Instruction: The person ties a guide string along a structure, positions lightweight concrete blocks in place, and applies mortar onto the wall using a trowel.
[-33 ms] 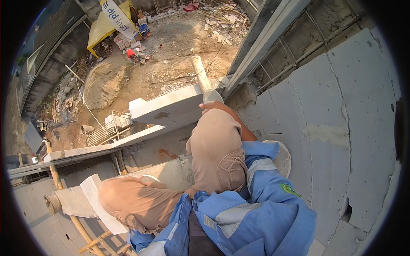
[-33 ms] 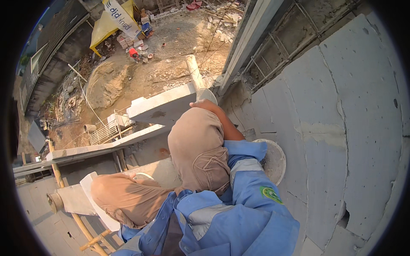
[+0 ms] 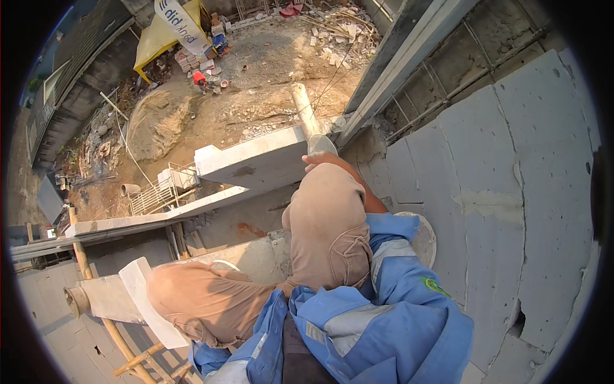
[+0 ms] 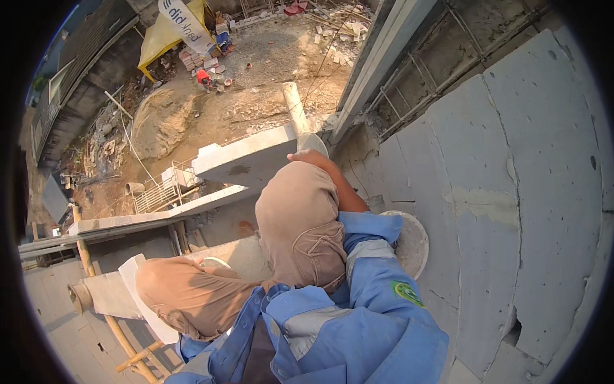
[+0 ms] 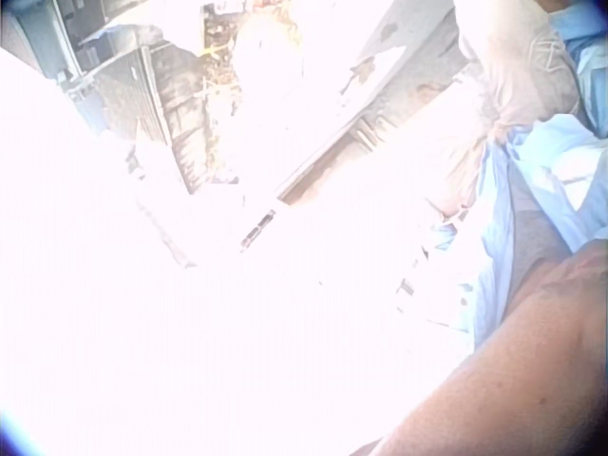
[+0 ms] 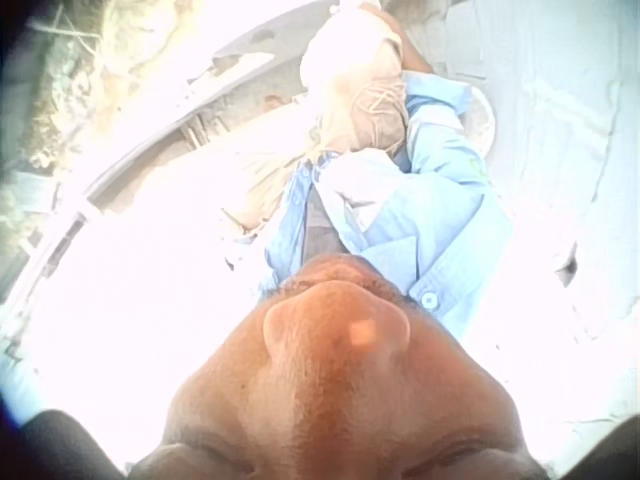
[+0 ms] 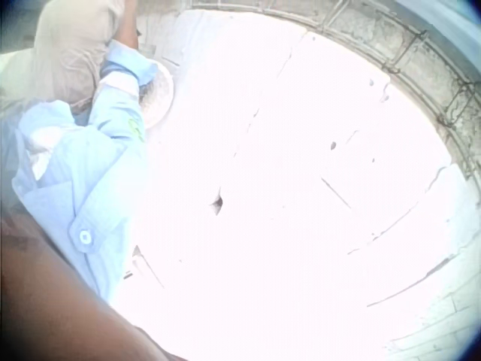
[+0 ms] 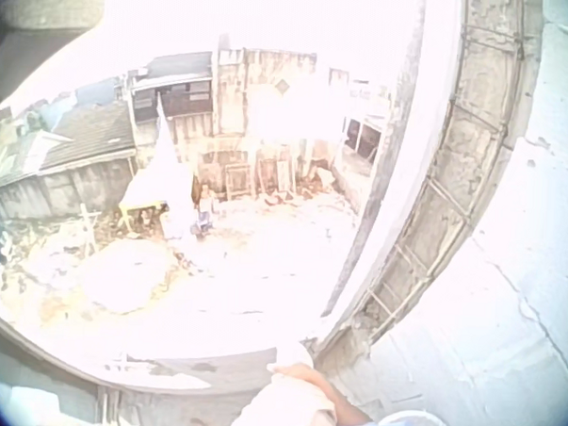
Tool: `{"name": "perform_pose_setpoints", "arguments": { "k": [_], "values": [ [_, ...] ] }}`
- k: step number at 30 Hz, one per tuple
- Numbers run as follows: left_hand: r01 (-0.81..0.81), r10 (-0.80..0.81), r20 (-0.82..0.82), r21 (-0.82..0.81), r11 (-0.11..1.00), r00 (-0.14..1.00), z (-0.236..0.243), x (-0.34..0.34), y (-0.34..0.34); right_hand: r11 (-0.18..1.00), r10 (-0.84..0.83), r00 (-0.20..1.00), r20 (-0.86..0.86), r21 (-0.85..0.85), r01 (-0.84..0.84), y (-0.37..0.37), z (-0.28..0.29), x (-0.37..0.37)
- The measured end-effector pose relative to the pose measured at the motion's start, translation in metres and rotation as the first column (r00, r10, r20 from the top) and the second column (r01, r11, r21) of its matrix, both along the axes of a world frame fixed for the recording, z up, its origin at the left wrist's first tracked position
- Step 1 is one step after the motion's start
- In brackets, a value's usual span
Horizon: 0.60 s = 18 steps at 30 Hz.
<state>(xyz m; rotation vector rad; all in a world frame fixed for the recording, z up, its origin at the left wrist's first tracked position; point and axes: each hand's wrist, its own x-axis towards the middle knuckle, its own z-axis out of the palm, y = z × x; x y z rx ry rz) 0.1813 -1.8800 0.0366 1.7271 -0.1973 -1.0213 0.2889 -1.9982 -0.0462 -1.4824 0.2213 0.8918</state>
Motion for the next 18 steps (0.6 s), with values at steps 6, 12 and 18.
{"name": "perform_pose_setpoints", "arguments": {
  "k": [6, 12, 18],
  "values": [
    [-0.63, 0.622, 0.099, 0.11, 0.769, 0.776, 0.003, -0.027, 0.222, 0.817, 0.137, 0.833, -0.536, 0.536, 0.211, 0.007, 0.026, 0.008],
    [-0.959, 0.946, 0.171, 0.116, 0.26, 0.277, -0.024, -0.187, 0.335, 0.777, 0.626, 0.626, -0.465, 0.446, -0.445, 0.15, 0.075, 0.039],
    [-0.986, 0.97, 0.179, 0.053, 0.16, 0.167, -0.096, -0.243, 0.354, 0.71, 0.691, 0.611, -0.386, 0.206, -0.673, 0.136, 0.13, 0.06]
  ]
}}
